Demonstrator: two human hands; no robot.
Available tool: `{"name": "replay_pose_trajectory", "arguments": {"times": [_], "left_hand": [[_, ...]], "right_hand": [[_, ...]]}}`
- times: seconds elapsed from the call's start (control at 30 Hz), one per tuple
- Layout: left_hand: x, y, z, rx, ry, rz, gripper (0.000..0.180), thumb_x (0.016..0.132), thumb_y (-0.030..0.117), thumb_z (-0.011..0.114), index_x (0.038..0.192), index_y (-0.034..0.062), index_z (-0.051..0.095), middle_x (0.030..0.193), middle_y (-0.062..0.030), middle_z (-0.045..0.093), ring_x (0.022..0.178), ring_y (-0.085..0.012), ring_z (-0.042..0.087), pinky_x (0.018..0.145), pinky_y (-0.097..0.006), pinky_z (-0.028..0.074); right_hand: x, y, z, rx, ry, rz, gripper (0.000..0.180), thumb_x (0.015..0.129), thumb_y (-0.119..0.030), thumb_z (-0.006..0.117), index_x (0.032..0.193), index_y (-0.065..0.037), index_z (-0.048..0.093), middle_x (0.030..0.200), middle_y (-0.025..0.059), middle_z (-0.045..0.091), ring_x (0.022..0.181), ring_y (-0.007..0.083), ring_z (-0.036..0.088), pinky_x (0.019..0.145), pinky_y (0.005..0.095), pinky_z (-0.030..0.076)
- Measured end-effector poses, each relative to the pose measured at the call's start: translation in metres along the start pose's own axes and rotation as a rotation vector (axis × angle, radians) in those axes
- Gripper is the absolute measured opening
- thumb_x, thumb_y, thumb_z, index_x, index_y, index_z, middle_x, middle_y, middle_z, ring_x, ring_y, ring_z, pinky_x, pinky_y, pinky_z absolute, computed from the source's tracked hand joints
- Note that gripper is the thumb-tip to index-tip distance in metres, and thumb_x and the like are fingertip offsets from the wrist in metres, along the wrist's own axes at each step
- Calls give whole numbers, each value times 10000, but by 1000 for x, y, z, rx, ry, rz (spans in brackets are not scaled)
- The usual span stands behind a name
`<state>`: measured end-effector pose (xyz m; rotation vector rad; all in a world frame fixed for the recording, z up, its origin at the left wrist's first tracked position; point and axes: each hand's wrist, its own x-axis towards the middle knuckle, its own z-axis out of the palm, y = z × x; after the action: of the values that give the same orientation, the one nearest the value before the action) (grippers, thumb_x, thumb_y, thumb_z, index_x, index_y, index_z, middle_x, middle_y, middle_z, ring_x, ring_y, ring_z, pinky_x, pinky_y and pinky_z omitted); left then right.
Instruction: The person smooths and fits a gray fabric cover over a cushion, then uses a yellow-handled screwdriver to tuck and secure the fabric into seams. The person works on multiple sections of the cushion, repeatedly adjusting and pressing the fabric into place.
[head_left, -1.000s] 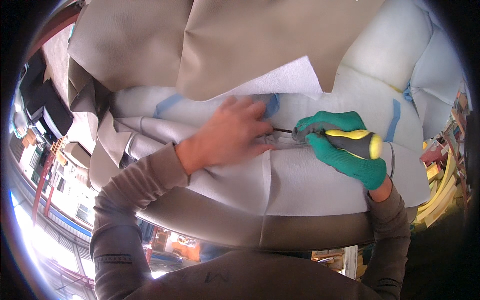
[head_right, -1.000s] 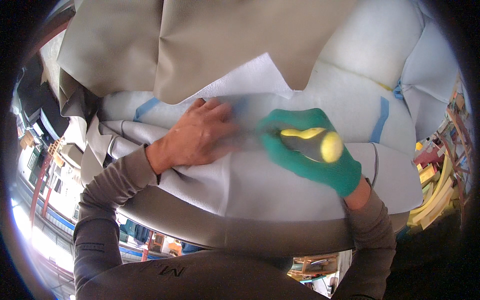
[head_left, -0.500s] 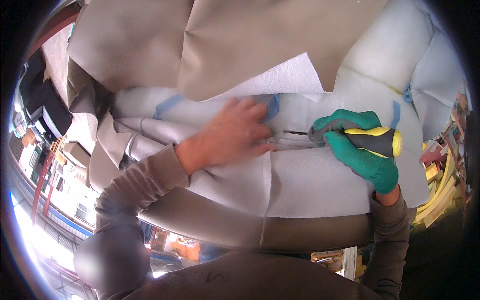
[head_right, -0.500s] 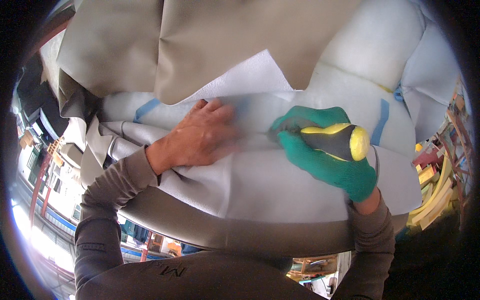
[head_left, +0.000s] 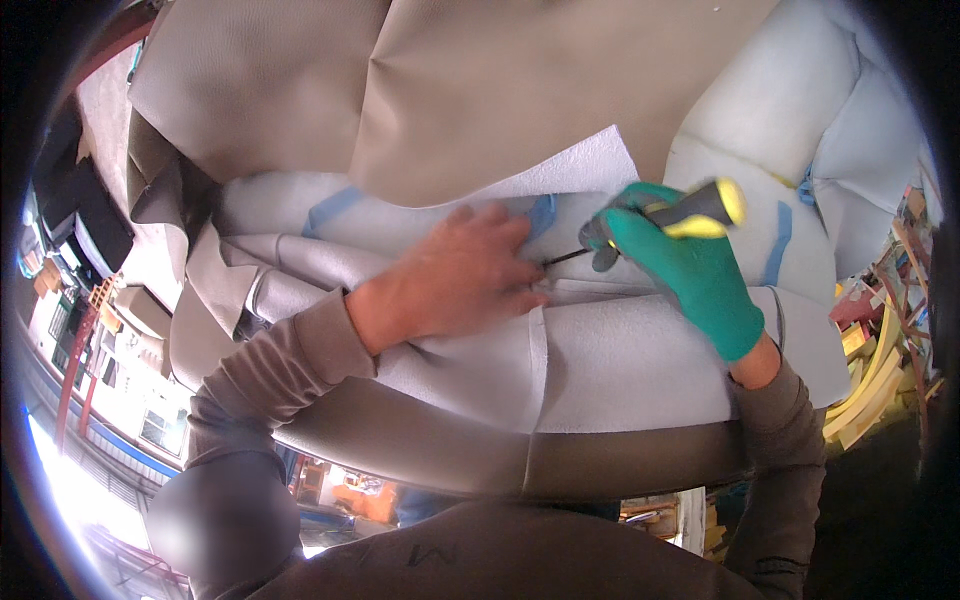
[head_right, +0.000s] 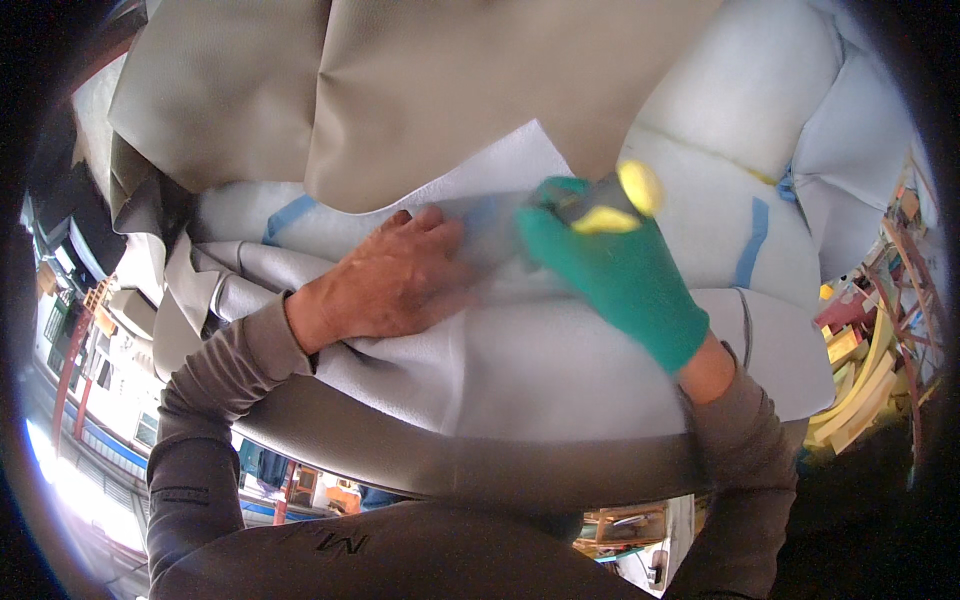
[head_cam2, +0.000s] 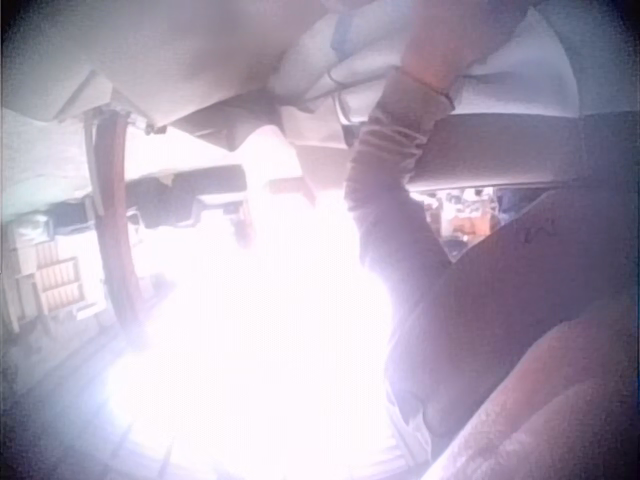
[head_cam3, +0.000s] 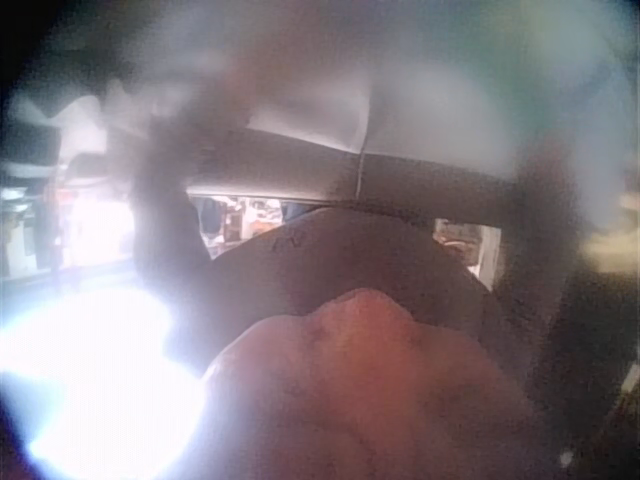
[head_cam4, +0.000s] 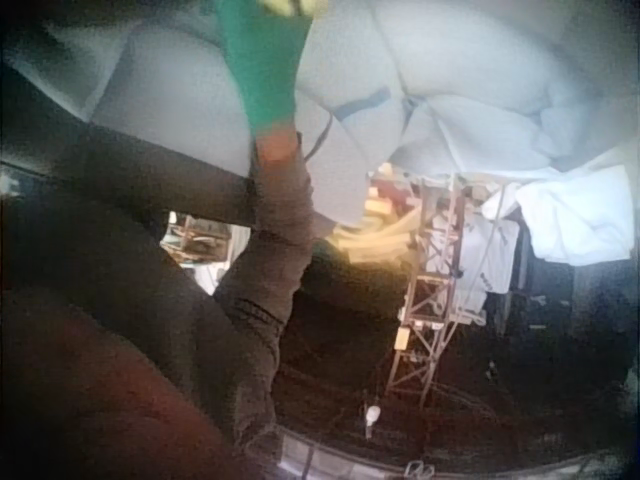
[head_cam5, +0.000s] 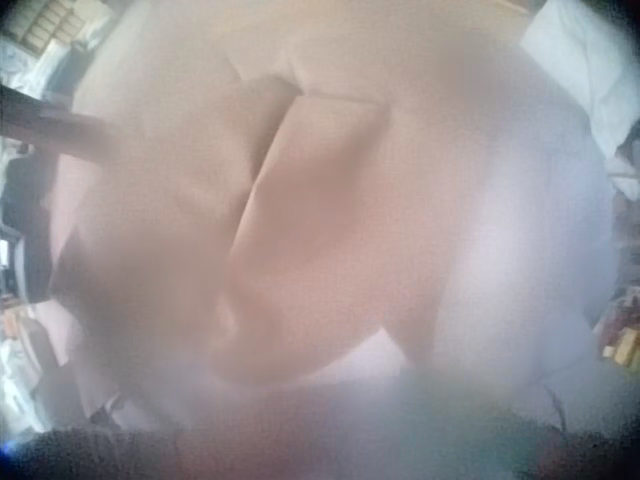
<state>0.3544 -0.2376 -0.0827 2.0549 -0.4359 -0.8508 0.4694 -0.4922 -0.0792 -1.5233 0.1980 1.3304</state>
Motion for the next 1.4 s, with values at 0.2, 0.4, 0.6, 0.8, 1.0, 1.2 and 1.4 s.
{"name": "replay_pose_trajectory", "arguments": {"times": [0.2, 0.4, 0.6, 0.8, 1.0, 1.2, 1.4], "left_hand": [[-3, 1, 2, 54, -138, -37, 380, 1058, 472, 621, 1175, 189, 846, 1161, -111, 647, 1211, -325, 578, 991, -486, 502], [-5, 0, 3, 14, -137, -41, 321, 1037, 430, 660, 1219, 201, 794, 1150, -120, 638, 1188, -355, 572, 950, -498, 499], [-8, 0, 2, 94, -160, -18, 341, 1039, 412, 659, 1294, 207, 756, 1172, -127, 630, 1168, -372, 567, 932, -523, 494], [-7, 5, 3, 77, -106, -70, 378, 1031, 504, 642, 1174, 218, 845, 1135, -92, 664, 1191, -317, 585, 959, -473, 494], [-7, 3, 6, 46, -79, -67, 365, 1019, 487, 664, 1081, 183, 856, 1126, -104, 656, 1168, -323, 595, 951, -476, 503], [-5, -3, 8, -82, 104, -11, 272, 999, 343, 722, 900, 98, 785, 1004, -137, 658, 1015, -350, 650, 881, -475, 542], [4, -7, 2, -436, 154, -391, 133, 944, 116, 706, 1063, 65, 734, 1059, -157, 688, 1028, -398, 652, 895, -489, 544]], "right_hand": [[47, 8, 10, -580, -140, -303, 149, 1028, -220, 698, 1058, -85, 753, 908, 76, 727, 789, 234, 712, 691, 380, 568], [38, 37, 39, -436, -156, -18, 227, 1017, -249, 747, 1058, -26, 751, 931, 65, 758, 812, 153, 718, 743, 349, 588], [41, 50, 39, -331, -213, 22, 259, 1066, -233, 724, 1176, -2, 762, 980, 87, 757, 883, 131, 704, 812, 339, 586], [27, 20, 24, -589, -186, -292, 257, 1042, -211, 766, 1184, 3, 763, 944, 70, 758, 868, 123, 701, 815, 321, 588], [24, 25, 33, -406, -271, -158, 255, 1025, -188, 791, 1198, -2, 764, 1060, 72, 791, 942, 122, 710, 864, 324, 596], [15, 26, 20, -277, -151, -23, 223, 1040, -169, 770, 1194, -8, 772, 1067, 48, 788, 962, 102, 704, 852, 290, 585], [12, 20, 21, -83, -70, -20, 176, 1035, -147, 771, 1134, -2, 765, 1018, 35, 774, 903, 97, 697, 816, 282, 574]]}}
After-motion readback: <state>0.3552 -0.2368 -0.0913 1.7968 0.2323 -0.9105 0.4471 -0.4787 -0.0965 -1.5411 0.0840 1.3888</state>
